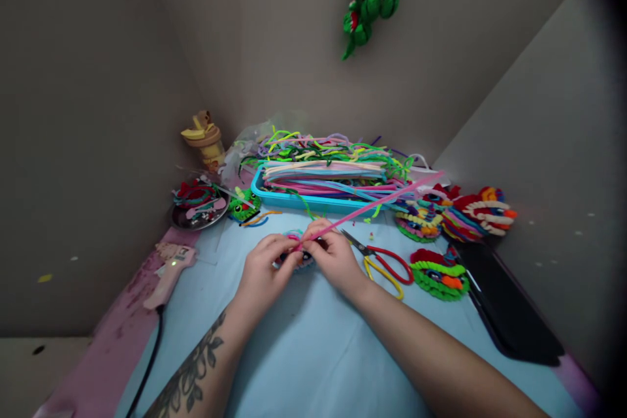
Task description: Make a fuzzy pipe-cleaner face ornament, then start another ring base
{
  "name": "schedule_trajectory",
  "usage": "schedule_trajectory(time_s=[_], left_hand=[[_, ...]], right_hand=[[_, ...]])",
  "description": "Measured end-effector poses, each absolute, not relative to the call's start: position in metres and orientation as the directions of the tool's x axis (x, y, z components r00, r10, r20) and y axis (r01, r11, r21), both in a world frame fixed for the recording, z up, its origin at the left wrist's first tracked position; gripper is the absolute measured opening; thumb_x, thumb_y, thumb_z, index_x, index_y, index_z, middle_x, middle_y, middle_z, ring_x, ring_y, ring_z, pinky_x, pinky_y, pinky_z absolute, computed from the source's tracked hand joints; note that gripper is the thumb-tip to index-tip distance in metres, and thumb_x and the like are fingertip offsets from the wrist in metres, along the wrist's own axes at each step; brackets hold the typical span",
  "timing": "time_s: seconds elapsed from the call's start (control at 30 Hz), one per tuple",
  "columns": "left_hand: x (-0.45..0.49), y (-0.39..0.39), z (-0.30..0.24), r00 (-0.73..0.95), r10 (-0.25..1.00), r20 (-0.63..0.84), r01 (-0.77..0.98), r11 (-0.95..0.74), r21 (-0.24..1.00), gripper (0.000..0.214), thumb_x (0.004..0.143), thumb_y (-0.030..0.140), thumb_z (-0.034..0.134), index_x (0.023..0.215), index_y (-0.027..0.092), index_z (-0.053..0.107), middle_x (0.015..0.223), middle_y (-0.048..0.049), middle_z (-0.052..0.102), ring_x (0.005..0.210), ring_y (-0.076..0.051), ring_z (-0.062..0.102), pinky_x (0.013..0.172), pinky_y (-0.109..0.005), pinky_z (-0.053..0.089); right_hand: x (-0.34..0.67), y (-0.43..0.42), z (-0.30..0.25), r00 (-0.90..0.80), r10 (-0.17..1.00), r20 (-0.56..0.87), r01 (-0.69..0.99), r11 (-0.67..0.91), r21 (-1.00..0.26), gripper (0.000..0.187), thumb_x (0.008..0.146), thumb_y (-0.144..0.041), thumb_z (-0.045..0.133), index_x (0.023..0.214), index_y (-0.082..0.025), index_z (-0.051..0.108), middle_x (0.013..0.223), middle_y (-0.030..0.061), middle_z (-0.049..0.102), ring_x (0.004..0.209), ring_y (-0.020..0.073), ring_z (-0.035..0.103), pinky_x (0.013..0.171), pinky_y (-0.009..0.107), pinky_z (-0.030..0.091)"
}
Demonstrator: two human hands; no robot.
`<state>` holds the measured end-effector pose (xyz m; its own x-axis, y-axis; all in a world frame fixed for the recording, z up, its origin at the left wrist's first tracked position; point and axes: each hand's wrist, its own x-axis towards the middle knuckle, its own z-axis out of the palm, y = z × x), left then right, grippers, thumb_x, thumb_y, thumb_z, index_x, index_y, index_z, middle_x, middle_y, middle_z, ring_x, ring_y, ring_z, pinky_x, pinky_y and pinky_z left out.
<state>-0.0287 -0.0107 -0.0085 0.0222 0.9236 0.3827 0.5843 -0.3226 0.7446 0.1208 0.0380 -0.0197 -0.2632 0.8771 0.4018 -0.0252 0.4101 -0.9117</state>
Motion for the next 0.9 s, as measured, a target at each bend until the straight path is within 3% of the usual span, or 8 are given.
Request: schedule_trajectory(time_s=[0.1,0.23,0.37,0.5,0.6,0.7,0.8,0.9], left_hand=[[-0.028,-0.011,-0.010,0.040,0.920,0.391,0.607,-0.333,0.722,0.016,0.083,0.025,0.060,0.093,0.020,0.071,0.088,-0.0079,0.070,0.085,-0.019,0.062,0.071,-0.027,0.049],[-0.028,-0.010,-0.010,0.007,0.930,0.368,0.573,-0.305,0.760,0.013,0.082,0.024,0.061,0.086,0.019,0.073,0.078,-0.0058,0.070,0.074,-0.017,0.062,0.067,-0.026,0.048],[-0.029,-0.010,-0.009,-0.064,0.938,0.341,0.528,-0.258,0.809,0.013,0.081,0.024,0.062,0.082,0.018,0.074,0.071,-0.0034,0.066,0.065,-0.013,0.059,0.059,-0.023,0.045],[-0.031,-0.011,-0.010,-0.120,0.941,0.317,0.520,-0.212,0.827,0.013,0.080,0.023,0.062,0.080,0.017,0.074,0.067,-0.0022,0.063,0.061,-0.012,0.057,0.056,-0.022,0.042],[-0.032,-0.011,-0.009,-0.148,0.942,0.302,0.524,-0.184,0.832,0.013,0.079,0.022,0.062,0.078,0.015,0.073,0.067,-0.0027,0.062,0.060,-0.012,0.056,0.055,-0.022,0.042],[-0.030,-0.011,-0.005,-0.129,0.948,0.292,0.485,-0.197,0.852,0.013,0.079,0.022,0.061,0.079,0.016,0.073,0.069,-0.0028,0.062,0.063,-0.013,0.056,0.057,-0.022,0.042],[-0.028,-0.011,-0.001,-0.107,0.960,0.257,0.418,-0.191,0.888,0.013,0.078,0.023,0.062,0.076,0.017,0.073,0.070,-0.0027,0.062,0.065,-0.013,0.056,0.059,-0.022,0.042],[-0.028,-0.011,0.000,-0.125,0.981,0.148,0.262,-0.111,0.959,0.011,0.076,0.026,0.066,0.076,0.017,0.073,0.074,-0.0032,0.065,0.067,-0.013,0.057,0.060,-0.022,0.043]], right_hand=[[0.120,0.037,-0.020,-0.284,0.880,0.381,-0.025,0.391,-0.920,0.011,0.078,-0.011,0.059,0.071,-0.019,0.062,0.080,0.0021,0.056,0.081,0.0166,0.057,0.074,0.030,0.047],[0.120,0.037,-0.019,-0.305,0.879,0.367,-0.037,0.374,-0.927,0.009,0.078,-0.013,0.059,0.073,-0.019,0.064,0.081,0.0025,0.057,0.082,0.0163,0.057,0.076,0.030,0.047],[0.120,0.037,-0.021,-0.264,0.900,0.346,-0.018,0.354,-0.935,0.005,0.079,-0.019,0.059,0.082,-0.019,0.064,0.087,0.0038,0.058,0.080,0.0161,0.057,0.067,0.028,0.048],[0.122,0.035,-0.019,-0.181,0.893,0.412,0.080,0.431,-0.899,0.008,0.080,-0.017,0.058,0.072,-0.019,0.059,0.075,0.0008,0.055,0.069,0.0139,0.054,0.061,0.026,0.045],[0.126,0.032,-0.016,-0.128,0.816,0.564,0.208,0.578,-0.789,0.010,0.082,-0.015,0.056,0.074,-0.020,0.060,0.074,0.0011,0.055,0.068,0.0141,0.053,0.060,0.027,0.045],[0.130,0.032,-0.016,-0.147,0.654,0.742,0.337,0.738,-0.584,0.014,0.083,-0.012,0.056,0.088,-0.022,0.064,0.089,0.0051,0.057,0.081,0.0173,0.057,0.071,0.032,0.049],[0.135,0.032,-0.017,-0.191,0.547,0.815,0.443,0.789,-0.426,0.023,0.081,-0.010,0.059,0.097,-0.025,0.066,0.102,0.0078,0.055,0.087,0.0190,0.056,0.072,0.034,0.051],[0.136,0.031,-0.017,-0.163,0.515,0.842,0.470,0.791,-0.392,0.021,0.079,-0.011,0.061,0.095,-0.025,0.066,0.102,0.0082,0.054,0.088,0.0196,0.056,0.072,0.034,0.051]])
